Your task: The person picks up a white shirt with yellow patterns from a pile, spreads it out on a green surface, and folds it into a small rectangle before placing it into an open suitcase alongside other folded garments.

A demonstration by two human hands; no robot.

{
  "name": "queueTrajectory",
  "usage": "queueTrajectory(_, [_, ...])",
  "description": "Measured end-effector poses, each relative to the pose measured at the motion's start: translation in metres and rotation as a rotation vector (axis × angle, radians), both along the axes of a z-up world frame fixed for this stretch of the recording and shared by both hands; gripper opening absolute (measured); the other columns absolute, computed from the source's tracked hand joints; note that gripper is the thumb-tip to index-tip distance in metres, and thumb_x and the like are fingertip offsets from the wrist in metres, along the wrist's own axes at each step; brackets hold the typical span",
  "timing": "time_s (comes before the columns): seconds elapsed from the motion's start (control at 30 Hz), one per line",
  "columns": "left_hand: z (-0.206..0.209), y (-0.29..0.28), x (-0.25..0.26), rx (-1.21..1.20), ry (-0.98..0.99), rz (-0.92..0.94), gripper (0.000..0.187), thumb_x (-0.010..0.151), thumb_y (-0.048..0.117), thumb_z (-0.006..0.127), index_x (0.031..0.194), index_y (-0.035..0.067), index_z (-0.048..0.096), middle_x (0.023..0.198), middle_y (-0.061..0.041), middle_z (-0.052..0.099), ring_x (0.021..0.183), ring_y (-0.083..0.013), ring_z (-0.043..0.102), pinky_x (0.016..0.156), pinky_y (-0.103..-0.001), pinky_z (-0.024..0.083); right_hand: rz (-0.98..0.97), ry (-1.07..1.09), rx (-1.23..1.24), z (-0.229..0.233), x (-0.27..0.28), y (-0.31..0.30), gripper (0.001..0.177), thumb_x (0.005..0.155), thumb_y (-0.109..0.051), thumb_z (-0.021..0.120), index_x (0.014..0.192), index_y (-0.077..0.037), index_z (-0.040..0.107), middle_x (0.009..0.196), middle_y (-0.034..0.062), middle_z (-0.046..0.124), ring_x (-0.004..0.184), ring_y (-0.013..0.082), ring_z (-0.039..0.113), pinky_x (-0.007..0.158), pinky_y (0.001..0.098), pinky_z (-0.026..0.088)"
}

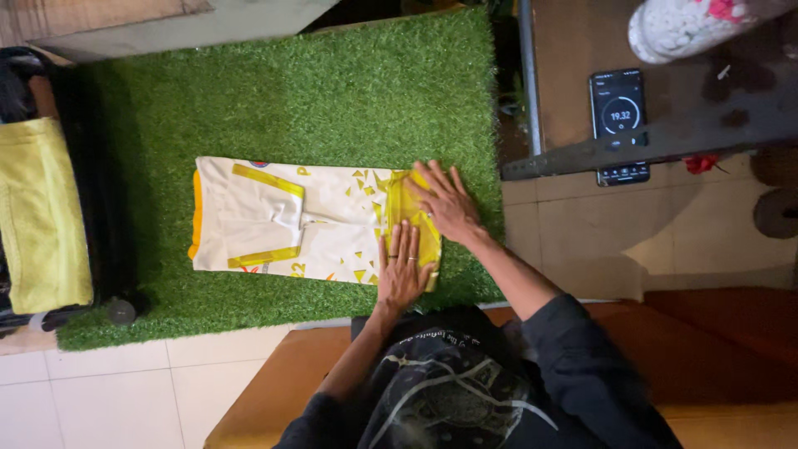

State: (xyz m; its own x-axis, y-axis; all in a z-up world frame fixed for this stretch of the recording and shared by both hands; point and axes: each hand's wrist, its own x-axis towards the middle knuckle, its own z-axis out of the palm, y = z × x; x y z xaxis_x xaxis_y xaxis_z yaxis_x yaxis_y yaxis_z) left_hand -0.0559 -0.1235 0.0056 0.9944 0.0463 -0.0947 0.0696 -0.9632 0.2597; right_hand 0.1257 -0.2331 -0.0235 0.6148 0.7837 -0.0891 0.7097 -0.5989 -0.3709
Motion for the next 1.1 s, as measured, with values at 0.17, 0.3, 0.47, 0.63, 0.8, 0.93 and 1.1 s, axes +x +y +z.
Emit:
queueTrajectory(0.17, [0.002,0.001,0.000,0.001,-0.005,0.011,0.085,0.101,0.058,0.043,0.163,0.004,0.023,0.171,-0.016,0.016,0.159,-0.0313,0.009,0.125,-0.059,0.003,-0.125,-0.009,-0.129,0.009,0.008,0.013,0.056,0.108,-0.043,0.034,0.161,-0.031,0.025,0.171,0.0011,0.007,0.157,0.0325,0.004,0.123,0.0630,-0.002])
queueTrajectory(0.3, [-0.003,-0.007,0.003,0.001,-0.020,0.010,0.085,0.101,0.058,0.043,0.161,0.002,0.022,0.169,-0.020,0.015,0.158,-0.0338,0.008,0.125,-0.059,0.003,-0.058,-0.432,-0.250,0.002,0.004,0.025,0.056,0.114,-0.043,0.033,0.168,-0.028,0.026,0.175,0.0020,0.008,0.160,0.0317,0.003,0.122,0.0657,-0.003])
queueTrajectory(0.47, [-0.002,-0.006,-0.005,-0.049,-0.003,-0.073,0.086,0.101,0.058,0.045,0.161,0.001,0.024,0.170,-0.017,0.017,0.158,-0.0312,0.011,0.126,-0.056,0.008,0.167,-0.044,0.092,0.001,0.001,0.031,0.055,0.108,-0.046,0.035,0.161,-0.037,0.026,0.171,-0.0042,0.011,0.158,0.0256,0.003,0.123,0.0652,-0.006])
queueTrajectory(0.63, [0.010,-0.009,-0.004,-0.022,-0.093,-0.046,0.070,0.101,0.047,0.055,0.151,0.000,0.044,0.162,-0.021,0.041,0.153,-0.0334,0.035,0.123,-0.051,0.026,0.105,-0.010,0.122,-0.006,0.013,0.038,0.054,0.105,-0.040,0.048,0.157,-0.035,0.035,0.169,-0.0028,0.019,0.156,0.0265,0.012,0.123,0.0646,-0.002])
queueTrajectory(0.8, [0.014,-0.022,-0.002,-0.289,0.200,-0.026,0.053,0.102,0.048,0.059,0.133,0.005,0.061,0.124,-0.019,0.066,0.117,-0.0363,0.062,0.103,-0.048,0.045,-0.289,-0.057,0.304,-0.033,0.020,0.033,0.033,0.115,-0.034,0.065,0.147,-0.031,0.056,0.151,-0.0090,0.054,0.139,0.0162,0.053,0.119,0.0463,0.044])
queueTrajectory(0.93, [-0.002,-0.030,-0.002,-0.309,0.254,0.006,0.068,0.083,0.046,0.072,0.133,0.001,0.062,0.118,-0.026,0.065,0.112,-0.0451,0.060,0.092,-0.052,0.044,-0.504,-0.095,0.156,-0.014,0.027,0.014,0.045,0.085,-0.032,0.084,0.119,-0.010,0.064,0.111,0.0153,0.061,0.105,0.0289,0.058,0.088,0.0495,0.046])
queueTrajectory(1.1, [-0.031,-0.029,-0.013,-0.258,0.179,-0.058,0.030,0.091,0.021,0.064,0.115,0.004,0.067,0.109,-0.020,0.069,0.100,-0.0385,0.067,0.086,-0.050,0.052,-0.639,0.209,0.247,-0.034,0.032,0.006,0.033,0.086,-0.026,0.085,0.108,-0.011,0.066,0.092,0.0045,0.065,0.077,0.0187,0.065,0.068,0.0404,0.052])
